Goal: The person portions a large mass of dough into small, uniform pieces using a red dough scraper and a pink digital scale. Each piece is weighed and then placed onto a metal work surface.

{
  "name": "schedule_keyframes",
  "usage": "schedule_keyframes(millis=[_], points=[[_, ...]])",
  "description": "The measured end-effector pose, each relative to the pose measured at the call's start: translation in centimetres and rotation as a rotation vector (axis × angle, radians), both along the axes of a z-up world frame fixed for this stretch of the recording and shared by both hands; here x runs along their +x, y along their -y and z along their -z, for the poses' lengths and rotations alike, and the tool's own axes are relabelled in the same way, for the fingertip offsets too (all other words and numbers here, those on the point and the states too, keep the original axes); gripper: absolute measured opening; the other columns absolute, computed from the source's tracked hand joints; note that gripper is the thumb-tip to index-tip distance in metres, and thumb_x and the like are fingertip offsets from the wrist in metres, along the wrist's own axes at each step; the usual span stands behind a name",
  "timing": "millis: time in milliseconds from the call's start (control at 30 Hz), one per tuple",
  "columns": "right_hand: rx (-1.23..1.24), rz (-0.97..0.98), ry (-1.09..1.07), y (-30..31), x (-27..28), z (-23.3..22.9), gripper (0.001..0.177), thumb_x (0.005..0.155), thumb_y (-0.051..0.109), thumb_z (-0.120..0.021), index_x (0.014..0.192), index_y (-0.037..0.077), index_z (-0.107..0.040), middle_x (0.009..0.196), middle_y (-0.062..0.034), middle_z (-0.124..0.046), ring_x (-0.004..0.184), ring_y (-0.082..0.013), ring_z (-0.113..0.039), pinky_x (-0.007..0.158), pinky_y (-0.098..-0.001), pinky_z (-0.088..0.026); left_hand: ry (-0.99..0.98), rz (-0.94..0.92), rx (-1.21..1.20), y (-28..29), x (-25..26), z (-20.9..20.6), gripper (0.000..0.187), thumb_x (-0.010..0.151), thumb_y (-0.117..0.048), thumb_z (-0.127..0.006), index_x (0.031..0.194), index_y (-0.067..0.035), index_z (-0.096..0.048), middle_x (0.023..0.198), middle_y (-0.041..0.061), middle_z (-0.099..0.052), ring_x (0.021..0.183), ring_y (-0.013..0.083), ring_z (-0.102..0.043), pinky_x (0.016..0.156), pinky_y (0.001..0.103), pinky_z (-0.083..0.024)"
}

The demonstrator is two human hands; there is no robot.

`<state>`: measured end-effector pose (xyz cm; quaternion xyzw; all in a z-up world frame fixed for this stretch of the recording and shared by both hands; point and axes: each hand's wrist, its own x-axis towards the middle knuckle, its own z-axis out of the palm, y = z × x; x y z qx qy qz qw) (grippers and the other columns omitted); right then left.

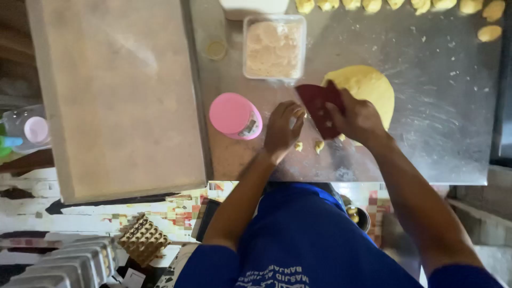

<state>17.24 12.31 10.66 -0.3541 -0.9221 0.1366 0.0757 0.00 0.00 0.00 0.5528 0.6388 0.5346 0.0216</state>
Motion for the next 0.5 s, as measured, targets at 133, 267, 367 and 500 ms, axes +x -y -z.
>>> schedule_keyframes(millis=[133, 267, 367, 500], points=[[-0.111, 0.218, 0.02, 1.5, 4.9, -0.1, 0.038, 0.1, 0.047, -0.069, 0.108, 0.011, -0.058, 0.069, -0.0198, -0.069, 0.075, -0.0471, -0.072, 0.066, -0.0592, -0.055, -0.096, -0.348, 0.0, 4.8, -2.8, -5.4, 0.029, 0.092, -0.025, -0.078, 0.114, -0.01, -0.066, 0.109, 0.012, -0.064, 0.105, 0.033, -0.066, 0.104, 0.042, -0.05], [-0.184, 0.268, -0.076, 3.1, 8.1, 0.4, 0.039, 0.104, 0.041, -0.071, 0.112, 0.005, -0.06, 0.076, -0.0152, -0.068, 0.069, -0.0375, -0.07, 0.059, -0.0472, -0.054, -0.039, -0.453, -0.09, 8.9, -7.4, -4.1, 0.033, 0.094, -0.023, -0.071, 0.12, -0.004, -0.062, 0.122, 0.016, -0.061, 0.117, 0.0345, -0.06, 0.106, 0.048, -0.048], [-0.284, 0.254, -0.071, 4.1, 7.2, -1.5, 0.042, 0.106, 0.033, -0.063, 0.123, -0.005, -0.06, 0.089, -0.0171, -0.071, 0.07, -0.0337, -0.068, 0.056, -0.0441, -0.054, -0.149, -0.435, -0.189, 10.2, -9.0, -5.4, 0.037, 0.089, -0.028, -0.074, 0.115, -0.005, -0.062, 0.122, 0.016, -0.064, 0.121, 0.0374, -0.059, 0.109, 0.051, -0.046], [-0.19, 0.179, -0.128, 4.3, 6.1, -2.0, 0.037, 0.107, 0.028, -0.066, 0.119, -0.007, -0.061, 0.083, -0.0159, -0.07, 0.062, -0.031, -0.066, 0.048, -0.0409, -0.053, -0.129, -0.398, -0.207, 11.5, -9.0, -7.1, 0.078, 0.084, -0.044, -0.084, 0.144, -0.01, -0.047, 0.154, 0.022, -0.04, 0.145, 0.0455, -0.041, 0.119, 0.062, -0.043]])
